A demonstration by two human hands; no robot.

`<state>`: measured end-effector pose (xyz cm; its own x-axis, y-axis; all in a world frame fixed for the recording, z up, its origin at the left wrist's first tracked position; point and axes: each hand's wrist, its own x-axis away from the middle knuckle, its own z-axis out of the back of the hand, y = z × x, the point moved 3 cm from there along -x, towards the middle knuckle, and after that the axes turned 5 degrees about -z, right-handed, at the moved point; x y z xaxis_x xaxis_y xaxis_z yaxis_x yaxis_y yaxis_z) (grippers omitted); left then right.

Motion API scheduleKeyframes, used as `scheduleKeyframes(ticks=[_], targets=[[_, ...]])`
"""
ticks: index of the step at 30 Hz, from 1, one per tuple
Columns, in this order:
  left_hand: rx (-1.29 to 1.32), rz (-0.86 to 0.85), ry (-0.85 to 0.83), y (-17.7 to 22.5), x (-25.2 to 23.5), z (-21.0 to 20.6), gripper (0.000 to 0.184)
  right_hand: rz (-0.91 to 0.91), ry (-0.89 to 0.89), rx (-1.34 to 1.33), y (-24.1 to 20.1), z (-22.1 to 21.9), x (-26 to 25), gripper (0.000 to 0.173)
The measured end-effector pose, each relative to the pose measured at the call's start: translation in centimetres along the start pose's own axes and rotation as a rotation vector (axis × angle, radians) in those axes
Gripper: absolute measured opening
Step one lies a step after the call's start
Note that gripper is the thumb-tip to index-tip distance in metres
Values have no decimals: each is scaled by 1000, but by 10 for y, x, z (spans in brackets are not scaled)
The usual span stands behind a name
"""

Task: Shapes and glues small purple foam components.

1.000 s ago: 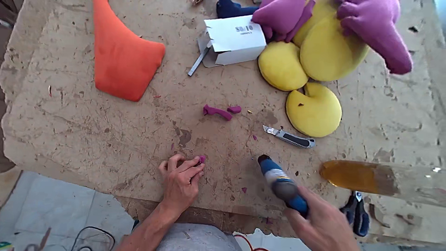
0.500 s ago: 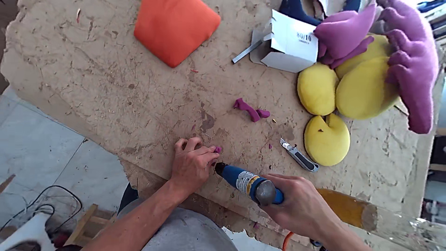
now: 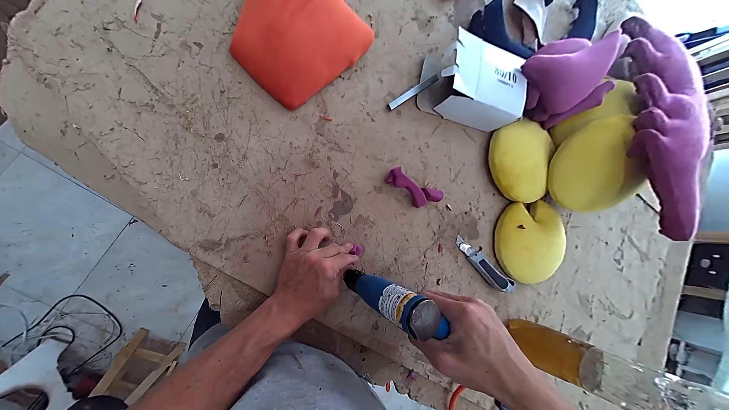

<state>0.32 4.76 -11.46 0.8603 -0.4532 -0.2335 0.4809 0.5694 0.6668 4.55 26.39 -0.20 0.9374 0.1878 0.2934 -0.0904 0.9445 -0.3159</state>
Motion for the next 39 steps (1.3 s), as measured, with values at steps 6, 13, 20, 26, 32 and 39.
scheduleKeyframes(ticks=[6, 13, 20, 26, 32, 39], targets=[[-32, -59, -86, 1, 5, 4, 41, -1, -14, -6, 1, 2, -2, 26], [-36, -41, -37, 0, 2, 3, 25, 21, -6, 26, 4, 6, -9, 28], [-30, -36, -29, -1, 2, 1, 26, 65, -42, 85, 5, 10, -16, 32], [-32, -1, -31, -1, 1, 3, 49, 62, -75, 104, 7, 14, -23, 30], [-45, 13, -44, 1, 0, 3, 47, 66, -99, 125, 7, 16, -28, 31], [-59, -8, -36, 2, 0, 2, 51, 62, -112, 143, 4, 17, -29, 32]])
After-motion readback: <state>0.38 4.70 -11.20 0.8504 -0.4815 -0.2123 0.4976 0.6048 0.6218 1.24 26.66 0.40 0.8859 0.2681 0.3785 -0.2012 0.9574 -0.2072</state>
